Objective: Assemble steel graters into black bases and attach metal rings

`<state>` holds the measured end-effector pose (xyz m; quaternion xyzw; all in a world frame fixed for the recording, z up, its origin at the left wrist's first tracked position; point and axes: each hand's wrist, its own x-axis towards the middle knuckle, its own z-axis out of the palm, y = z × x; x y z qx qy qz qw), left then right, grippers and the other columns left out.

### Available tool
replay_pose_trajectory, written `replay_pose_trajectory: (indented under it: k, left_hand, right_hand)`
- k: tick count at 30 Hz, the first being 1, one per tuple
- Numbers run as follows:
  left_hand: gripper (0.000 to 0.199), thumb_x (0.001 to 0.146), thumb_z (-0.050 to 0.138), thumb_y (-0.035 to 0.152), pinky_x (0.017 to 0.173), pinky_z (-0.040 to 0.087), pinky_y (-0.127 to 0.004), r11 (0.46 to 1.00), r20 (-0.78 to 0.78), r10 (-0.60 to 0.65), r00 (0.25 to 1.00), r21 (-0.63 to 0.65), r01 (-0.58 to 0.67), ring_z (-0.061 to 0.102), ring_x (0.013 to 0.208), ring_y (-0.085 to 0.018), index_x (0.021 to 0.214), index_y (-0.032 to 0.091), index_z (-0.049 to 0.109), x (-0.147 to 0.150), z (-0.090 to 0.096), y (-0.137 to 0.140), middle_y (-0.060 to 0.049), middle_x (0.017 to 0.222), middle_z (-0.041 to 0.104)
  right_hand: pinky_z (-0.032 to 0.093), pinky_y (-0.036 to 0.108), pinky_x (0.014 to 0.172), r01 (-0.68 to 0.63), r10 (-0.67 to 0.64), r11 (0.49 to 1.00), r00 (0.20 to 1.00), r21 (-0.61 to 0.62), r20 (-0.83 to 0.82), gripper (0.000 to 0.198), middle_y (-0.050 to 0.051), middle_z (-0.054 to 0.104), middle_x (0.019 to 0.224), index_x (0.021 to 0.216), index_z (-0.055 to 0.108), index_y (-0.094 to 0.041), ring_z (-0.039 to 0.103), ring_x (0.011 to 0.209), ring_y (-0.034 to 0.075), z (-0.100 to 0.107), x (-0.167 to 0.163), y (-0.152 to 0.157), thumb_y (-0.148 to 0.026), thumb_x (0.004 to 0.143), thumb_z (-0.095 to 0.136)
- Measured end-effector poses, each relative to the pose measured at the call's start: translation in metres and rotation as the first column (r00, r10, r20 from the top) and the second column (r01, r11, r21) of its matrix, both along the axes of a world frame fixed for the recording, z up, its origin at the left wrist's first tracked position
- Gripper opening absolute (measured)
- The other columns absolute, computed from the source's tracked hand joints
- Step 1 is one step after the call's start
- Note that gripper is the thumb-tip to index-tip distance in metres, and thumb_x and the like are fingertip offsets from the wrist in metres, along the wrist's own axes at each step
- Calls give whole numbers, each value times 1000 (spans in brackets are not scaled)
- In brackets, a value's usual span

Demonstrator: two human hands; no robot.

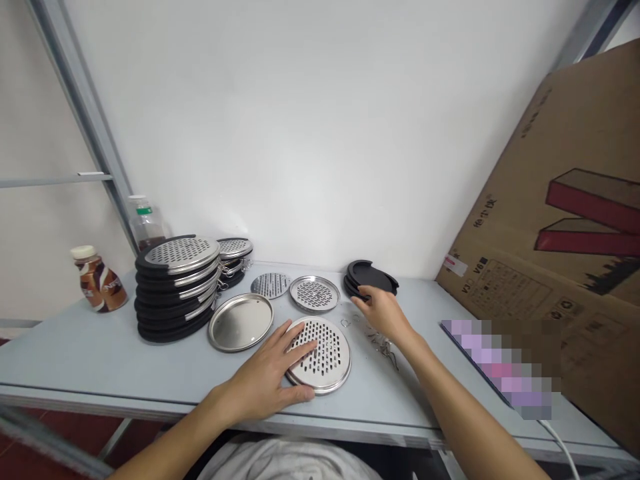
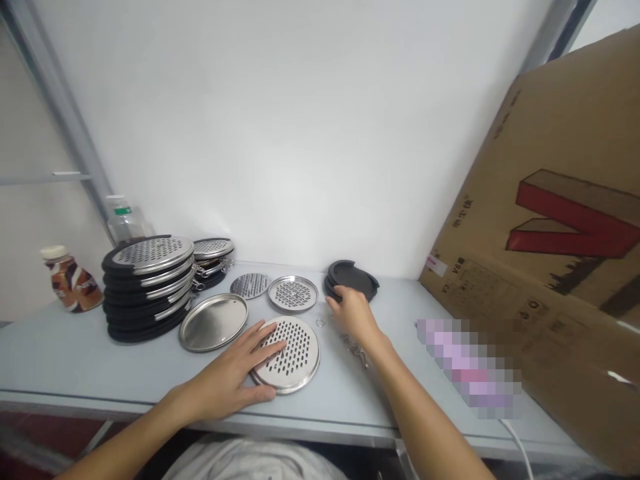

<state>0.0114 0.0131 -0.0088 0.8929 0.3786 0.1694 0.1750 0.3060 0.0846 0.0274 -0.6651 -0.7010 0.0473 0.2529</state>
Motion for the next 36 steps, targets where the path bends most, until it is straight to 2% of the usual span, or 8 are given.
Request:
replay_pose_trajectory:
  k: [3, 8, 12, 20, 25, 28, 32, 36]
  left_hand:
    - [75, 84, 63, 61, 118, 23, -57, 1000, -2, -3, 1000, -5, 3, 11, 149, -36, 149, 37, 35, 0, 1, 0, -1, 163, 17]
    - [75, 84, 62, 62, 119, 22, -56, 1000, -22, 1, 1000, -21, -1, 9, 150, -35, 150, 37, 35, 1, 3, -1, -1, 163, 16]
    - [76, 84, 63, 62, 118, 22, -55, 1000, -28, 4, 1000, -28, -5, 9, 150, -35, 150, 37, 34, 1, 5, -2, -1, 163, 16]
    - [76, 83, 65, 60, 118, 24, -57, 1000, 24, -4, 1000, -27, 5, 11, 149, -37, 149, 37, 36, 0, 4, -2, -2, 163, 19]
    - [76, 83, 64, 61, 118, 23, -58, 999, 14, 3, 1000, -39, -3, 11, 149, -37, 149, 37, 36, 1, 3, -2, -2, 163, 18]
    - [80, 80, 67, 62, 117, 23, -58, 999, 10, 3, 1000, -37, -3, 10, 149, -37, 149, 38, 35, 1, 1, -1, -2, 163, 18]
    - [81, 78, 71, 60, 117, 24, -58, 1000, 31, 16, 999, -26, -15, 11, 149, -37, 148, 37, 37, 1, -1, -1, -3, 163, 20]
    - [81, 77, 72, 59, 117, 24, -58, 999, 38, 34, 999, -30, -33, 12, 149, -37, 148, 36, 40, 0, -1, -1, -4, 162, 21]
  right_hand:
    - [48, 38, 92, 117, -117, 993, 990, -1, 75, 27, 17, 70, 115, 114, 67, -12, 64, 111, 31, 3, 8, 37, -22, 91, 57]
    - [52, 39, 87, 199, -182, 977, 966, -75, 184, 22, 13, 69, 109, 108, 67, -15, 65, 104, 26, 1, 7, 71, -29, 92, 61]
    - [54, 42, 87, 199, -169, 975, 953, -101, 250, 31, 7, 63, 117, 117, 60, -16, 64, 100, 20, 0, 2, 77, -36, 95, 59]
    - [47, 36, 80, 189, -192, 981, 947, 39, 255, 24, 18, 69, 110, 106, 69, -14, 65, 103, 30, 19, 2, 63, -26, 91, 54]
    - [46, 34, 80, 194, -229, 964, 953, 182, 197, 32, 11, 68, 112, 118, 62, -20, 65, 100, 27, 37, 6, 29, -33, 91, 51]
    - [46, 32, 73, 179, -223, 940, 966, 289, 128, 26, 6, 71, 102, 107, 63, -23, 66, 91, 24, 37, 18, -12, -39, 88, 56]
    - [48, 30, 60, 66, -66, 936, 998, 345, -11, 27, 4, 71, 81, 102, 64, -23, 67, 70, 22, 16, 41, -74, -44, 85, 60]
    - [45, 24, 40, -74, 131, 935, 981, 346, -142, 26, 8, 70, 116, 110, 63, -26, 69, 99, 27, -14, 62, -120, -30, 85, 58]
